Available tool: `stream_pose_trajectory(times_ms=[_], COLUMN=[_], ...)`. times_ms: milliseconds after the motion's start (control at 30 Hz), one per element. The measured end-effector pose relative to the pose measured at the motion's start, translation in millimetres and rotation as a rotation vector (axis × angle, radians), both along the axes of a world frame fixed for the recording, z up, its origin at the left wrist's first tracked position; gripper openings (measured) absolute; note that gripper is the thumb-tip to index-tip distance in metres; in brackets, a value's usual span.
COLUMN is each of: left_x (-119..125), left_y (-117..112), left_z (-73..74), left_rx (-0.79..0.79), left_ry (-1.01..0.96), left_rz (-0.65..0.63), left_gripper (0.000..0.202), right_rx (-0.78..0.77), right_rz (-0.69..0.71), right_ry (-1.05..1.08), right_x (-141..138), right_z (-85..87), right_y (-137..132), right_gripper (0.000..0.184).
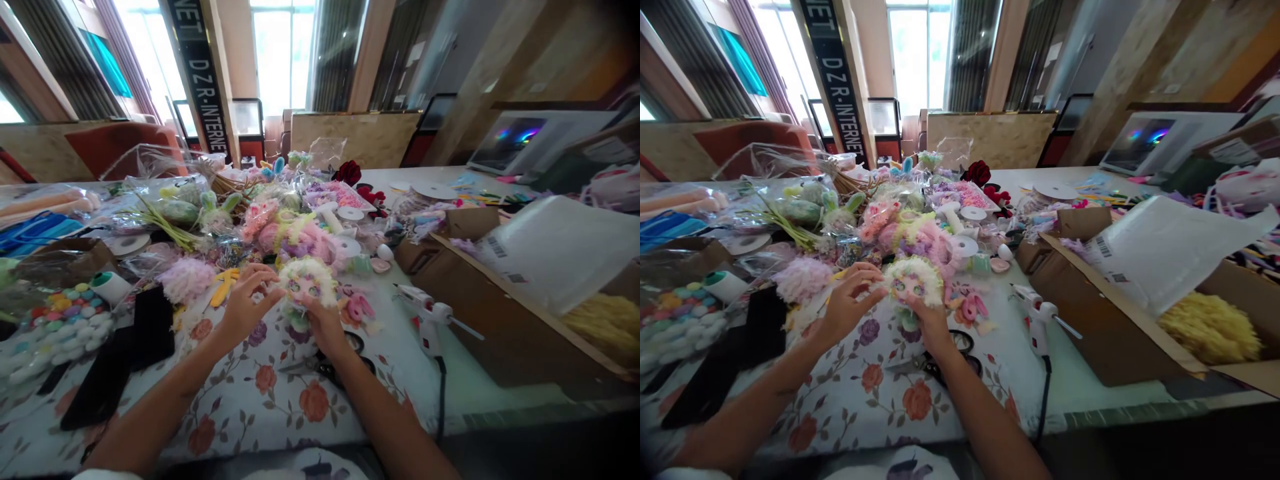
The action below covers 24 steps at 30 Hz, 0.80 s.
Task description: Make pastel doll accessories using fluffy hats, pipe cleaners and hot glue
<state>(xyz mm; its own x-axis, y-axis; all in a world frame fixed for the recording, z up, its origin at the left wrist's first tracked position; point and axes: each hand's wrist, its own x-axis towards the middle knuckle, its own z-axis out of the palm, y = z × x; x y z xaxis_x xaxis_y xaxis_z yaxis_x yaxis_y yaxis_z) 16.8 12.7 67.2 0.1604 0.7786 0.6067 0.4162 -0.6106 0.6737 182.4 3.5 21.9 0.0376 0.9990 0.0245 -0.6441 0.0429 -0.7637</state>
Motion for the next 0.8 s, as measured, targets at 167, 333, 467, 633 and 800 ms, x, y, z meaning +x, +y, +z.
stream_pose_trajectory(times_ms=[167,333,467,633,800], left_x=[5.4,8.8,-2.0,-41.3,-62.6], left_y=[-8.2,-15.1,-14.1,-7.2,-8.0], left_z=[-30.3,-54.8,-59.0,-51.1,-29.0], left_rx=[0.243,0.161,-0.131,-0.47,-0.49], left_ry=[-0.023,0.015,-0.01,-0.155,-0.055], left_rz=[0.078,0.064,0.065,0.186,0.354], left_gripper=[0.003,0.008,0.011,0.019,0.027], right_rx=[-0.038,-0.026,-0.029,-0.071,-0.064], right_rz=[0.033,0.003,-0.018,-0.096,-0.071], right_ry=[0.012,0.021,-0.004,0.032,0.011], right_x=[-0.8,-1.2,0.6,8.3,6.4], right_z=[-4.8,-6.2,-5.0,-5.4,-5.9], right_y=[2.0,1.2,2.4,8.9,7.3], right_gripper=[0.042,0.039,0.038,0.04,0.043])
